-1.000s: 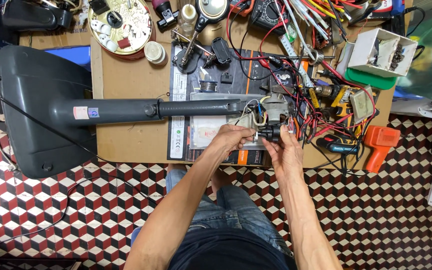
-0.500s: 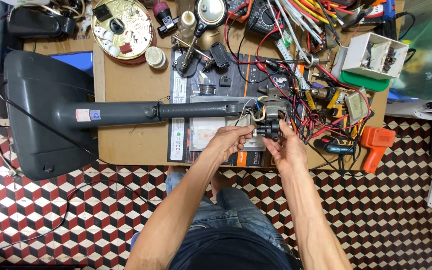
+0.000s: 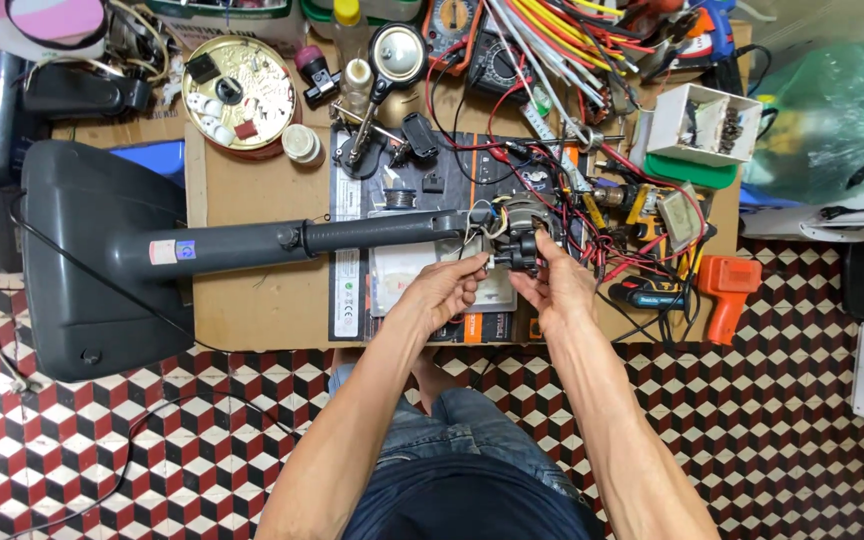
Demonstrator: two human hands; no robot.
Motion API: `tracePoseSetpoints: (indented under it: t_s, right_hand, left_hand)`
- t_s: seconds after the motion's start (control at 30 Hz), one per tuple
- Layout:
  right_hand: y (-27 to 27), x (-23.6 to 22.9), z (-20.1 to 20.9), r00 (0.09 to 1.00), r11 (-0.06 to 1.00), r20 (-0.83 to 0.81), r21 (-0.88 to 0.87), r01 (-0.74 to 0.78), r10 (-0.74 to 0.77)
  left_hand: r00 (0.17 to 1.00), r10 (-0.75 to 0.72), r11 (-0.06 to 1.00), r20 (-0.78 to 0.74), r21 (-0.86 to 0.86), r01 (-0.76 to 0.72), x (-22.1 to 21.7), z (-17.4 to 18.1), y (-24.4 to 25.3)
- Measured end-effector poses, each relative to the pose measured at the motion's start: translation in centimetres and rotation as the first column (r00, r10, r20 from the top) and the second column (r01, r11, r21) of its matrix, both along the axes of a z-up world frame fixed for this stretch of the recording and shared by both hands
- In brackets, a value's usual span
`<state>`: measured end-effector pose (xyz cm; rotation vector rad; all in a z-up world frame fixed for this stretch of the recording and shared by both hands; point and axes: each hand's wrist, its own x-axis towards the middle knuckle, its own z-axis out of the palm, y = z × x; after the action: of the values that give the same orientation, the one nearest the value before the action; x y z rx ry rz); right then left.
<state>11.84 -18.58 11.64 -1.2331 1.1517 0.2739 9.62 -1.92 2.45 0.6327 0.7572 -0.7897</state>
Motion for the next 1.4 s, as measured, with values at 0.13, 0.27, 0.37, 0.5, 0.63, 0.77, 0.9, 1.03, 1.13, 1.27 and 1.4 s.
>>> tracePoseSetpoints:
  t_s: [0.13, 0.27, 0.37, 0.5, 0.63, 0.77, 0.9, 1.03, 1.13, 1.27, 1.4]
  right_hand:
    - [0.7, -1.3, 2.3, 1.000, 0.999, 0.005, -0.033, -0.004, 0.004]
    - [0.7, -2.8, 3.9, 0.999, 0.999, -0.015, -0.025, -0.045, 0.045]
    - [0.9, -3.2, 4.3, 0.998, 0.998, 0.013, 0.014, -0.066, 0.066]
    - [0.3, -3.1, 3.9, 0.993, 0.993, 0.002, 0.016, -0.117, 0.117]
    - [-0.8, -3.4, 2.7, 0.987, 0.987, -0.010, 0.011, -0.158, 0.158]
    - [-2.2, -4.3, 0.4, 0.949, 0.948, 0.022, -0.048, -0.314, 0.315]
    - [-2.2, -4.8, -0.3, 0.945, 0.950, 0.101, -0.005, -0.313, 0.312]
    - [-1.9, -5.2, 1.5, 0.873, 0.886, 0.182, -0.197, -0.419, 0.453]
    - [-1.3, -5.6, 5.6, 0.697, 0.612, 0.057, -0.534, -0.583, 0.714]
    - [-3.2, -4.5, 3.5, 0.266, 0.044, -0.081, -0.901, -0.432, 0.961]
    - [-4.1, -3.6, 1.8, 0.102, 0.044, -0.001, -0.895, -0.444, 0.995]
  left_hand:
    - [1.000, -0.003, 0.997, -0.006, -0.081, 0.003, -1.3, 0.5, 0.7]
    - [0.997, 0.006, 0.980, -0.073, -0.196, -0.020, -2.8, 1.9, 0.7]
    - [0.990, 0.066, 0.973, -0.128, -0.212, -0.092, -3.1, 2.8, 0.8]
    - [0.980, 0.123, 0.932, -0.159, -0.322, -0.169, -3.1, 2.1, 0.6]
    - [0.966, 0.153, 0.926, -0.208, -0.313, -0.214, -3.6, 0.4, -0.4]
    - [0.954, 0.170, 0.941, -0.247, -0.247, -0.232, -4.0, -1.6, -1.0]
    - [0.961, 0.138, 0.946, -0.238, -0.256, -0.199, -4.2, -2.2, -0.8]
    - [0.962, 0.154, 0.949, -0.226, -0.237, -0.208, -3.4, -1.0, -0.8]
    - [0.954, 0.184, 0.944, -0.235, -0.229, -0.238, -3.2, -0.9, -0.6]
    - [0.947, 0.222, 0.948, -0.233, -0.176, -0.265, -3.0, -0.3, -1.0]
    - [0.936, 0.273, 0.938, -0.221, -0.154, -0.310, -3.1, 0.0, -1.3]
